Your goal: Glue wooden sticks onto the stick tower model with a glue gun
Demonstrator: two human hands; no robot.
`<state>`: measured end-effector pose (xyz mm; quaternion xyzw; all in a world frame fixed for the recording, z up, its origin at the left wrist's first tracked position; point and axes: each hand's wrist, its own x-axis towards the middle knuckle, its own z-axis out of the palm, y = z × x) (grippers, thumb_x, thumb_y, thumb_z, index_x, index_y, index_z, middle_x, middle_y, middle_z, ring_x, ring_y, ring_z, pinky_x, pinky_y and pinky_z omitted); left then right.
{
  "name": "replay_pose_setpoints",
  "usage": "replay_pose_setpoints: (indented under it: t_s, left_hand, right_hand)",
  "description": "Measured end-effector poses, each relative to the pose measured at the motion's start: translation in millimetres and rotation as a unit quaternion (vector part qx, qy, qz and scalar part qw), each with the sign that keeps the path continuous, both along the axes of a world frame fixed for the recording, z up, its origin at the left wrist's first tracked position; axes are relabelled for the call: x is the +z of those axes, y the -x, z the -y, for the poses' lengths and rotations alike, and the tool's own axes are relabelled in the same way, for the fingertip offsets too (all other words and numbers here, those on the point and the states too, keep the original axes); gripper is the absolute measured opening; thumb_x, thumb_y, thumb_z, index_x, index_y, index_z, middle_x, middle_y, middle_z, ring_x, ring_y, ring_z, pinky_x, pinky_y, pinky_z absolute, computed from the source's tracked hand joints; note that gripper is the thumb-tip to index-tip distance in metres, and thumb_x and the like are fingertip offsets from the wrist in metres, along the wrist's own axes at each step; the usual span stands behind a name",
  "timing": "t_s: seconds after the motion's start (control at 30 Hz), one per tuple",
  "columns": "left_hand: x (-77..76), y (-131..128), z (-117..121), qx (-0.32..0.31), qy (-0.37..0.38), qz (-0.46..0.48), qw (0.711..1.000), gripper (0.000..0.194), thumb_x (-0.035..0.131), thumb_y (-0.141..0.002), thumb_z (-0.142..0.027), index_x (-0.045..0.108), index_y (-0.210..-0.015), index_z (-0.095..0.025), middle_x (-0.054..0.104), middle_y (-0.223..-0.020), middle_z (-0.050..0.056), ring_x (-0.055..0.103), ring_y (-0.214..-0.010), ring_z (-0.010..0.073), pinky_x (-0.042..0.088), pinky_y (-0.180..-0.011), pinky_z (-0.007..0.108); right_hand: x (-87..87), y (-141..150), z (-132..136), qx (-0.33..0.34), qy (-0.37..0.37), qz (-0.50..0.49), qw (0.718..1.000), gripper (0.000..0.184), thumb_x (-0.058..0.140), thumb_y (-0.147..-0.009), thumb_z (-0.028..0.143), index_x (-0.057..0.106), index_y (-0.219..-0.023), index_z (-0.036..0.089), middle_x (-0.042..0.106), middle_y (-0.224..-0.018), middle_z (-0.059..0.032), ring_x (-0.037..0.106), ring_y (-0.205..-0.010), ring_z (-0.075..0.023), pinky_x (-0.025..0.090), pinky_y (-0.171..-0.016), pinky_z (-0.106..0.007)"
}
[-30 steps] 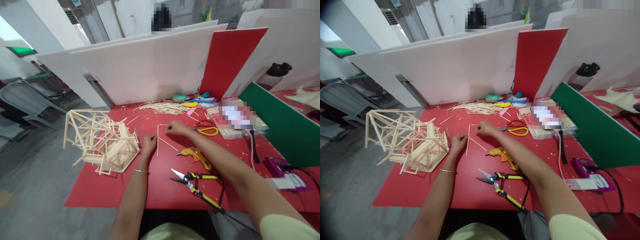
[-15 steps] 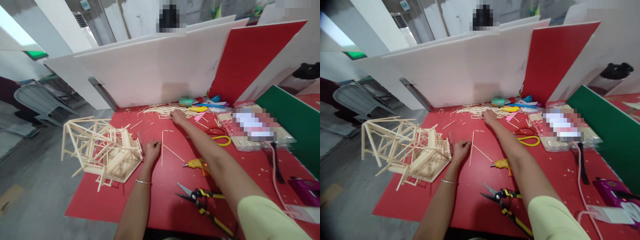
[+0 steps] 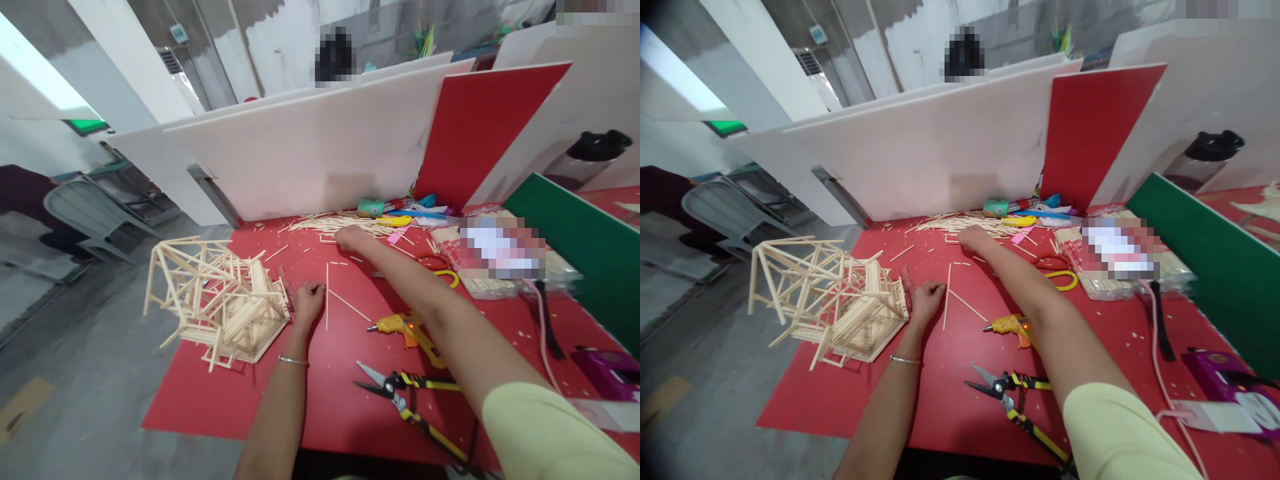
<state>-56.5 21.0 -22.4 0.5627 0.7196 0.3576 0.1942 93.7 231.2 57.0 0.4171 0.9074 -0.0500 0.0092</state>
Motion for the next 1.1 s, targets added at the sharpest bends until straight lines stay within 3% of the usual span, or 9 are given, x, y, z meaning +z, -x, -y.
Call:
replay_pose_setpoints:
  t_s: [0.13,0.3,0.4,0.53,0.83,0.97,1.1]
  left_hand:
    - [-1.7,0.4,-1.3,0.003,0.005,0.007,1.000,0.023,0.061,-0.093,-0.028,0.082,-0.099,-0.019,0.079,-0.099,0.008,0.071,-0.092,0.0217,0.052,-0.085,0.032]
    - [-2.7,0.8,-2.7,0.002,0.008,0.012,1.000,0.024,0.062,-0.093,-0.031,0.082,-0.099,-0.020,0.079,-0.099,0.008,0.070,-0.092,0.0218,0.051,-0.086,0.032]
    - [-0.9,0.5,-1.5,-0.003,0.009,0.006,1.000,0.025,0.061,-0.093,-0.030,0.082,-0.100,-0.020,0.078,-0.100,0.008,0.069,-0.094,0.0218,0.050,-0.088,0.032]
    - [3.7,-0.6,1.7,-0.013,0.013,-0.013,1.000,0.024,0.060,-0.094,-0.030,0.082,-0.101,-0.022,0.078,-0.100,0.007,0.069,-0.094,0.0208,0.050,-0.088,0.030]
    - [4.5,-1.4,0.1,-0.021,0.021,-0.037,0.999,0.025,0.061,-0.095,-0.033,0.082,-0.101,-0.021,0.077,-0.100,0.008,0.068,-0.094,0.0211,0.048,-0.085,0.030]
    - [3.6,-2.0,-0.5,-0.017,0.018,-0.026,0.999,0.025,0.062,-0.094,-0.033,0.082,-0.101,-0.022,0.077,-0.101,0.008,0.068,-0.093,0.0215,0.048,-0.084,0.030]
    - [2.5,-1.8,-0.6,-0.009,0.013,-0.009,1.000,0.025,0.062,-0.093,-0.033,0.083,-0.100,-0.021,0.078,-0.100,0.008,0.069,-0.093,0.0219,0.049,-0.084,0.031]
  right_hand:
    - [11.4,-31.0,12.9,0.032,0.012,-0.030,0.999,0.027,0.060,-0.095,0.023,0.072,-0.115,0.010,0.072,-0.119,-0.0230,0.065,-0.113,-0.0315,0.046,-0.093,-0.038]
    - [-0.8,-72.6,58.8,0.140,0.091,-0.045,0.985,0.022,0.062,-0.093,0.030,0.078,-0.109,0.026,0.078,-0.106,-0.0039,0.067,-0.094,-0.0194,0.040,-0.077,-0.025]
    - [-16.1,-82.6,73.3,0.156,0.102,-0.056,0.981,0.022,0.061,-0.094,0.028,0.078,-0.107,0.024,0.077,-0.106,-0.0046,0.065,-0.095,-0.0189,0.038,-0.075,-0.024]
    - [-28.0,-84.0,68.3,0.130,0.076,-0.080,0.985,0.025,0.055,-0.097,0.024,0.077,-0.107,0.017,0.073,-0.112,-0.0118,0.062,-0.100,-0.0215,0.036,-0.075,-0.027]
    - [-32.1,-76.4,84.3,0.100,0.075,-0.074,0.989,0.026,0.056,-0.099,0.033,0.079,-0.100,0.021,0.072,-0.110,-0.0112,0.062,-0.098,-0.0211,0.032,-0.069,-0.027]
    - [-22.8,-73.3,79.6,0.021,0.057,-0.061,0.996,0.033,0.054,-0.100,0.043,0.078,-0.109,0.022,0.072,-0.119,-0.0123,0.063,-0.106,-0.0240,0.037,-0.075,-0.027]
    - [-11.4,-48.0,54.8,-0.097,0.050,-0.036,0.993,0.043,0.049,-0.101,0.045,0.076,-0.117,0.016,0.074,-0.116,-0.0182,0.066,-0.107,-0.0278,0.043,-0.079,-0.030]
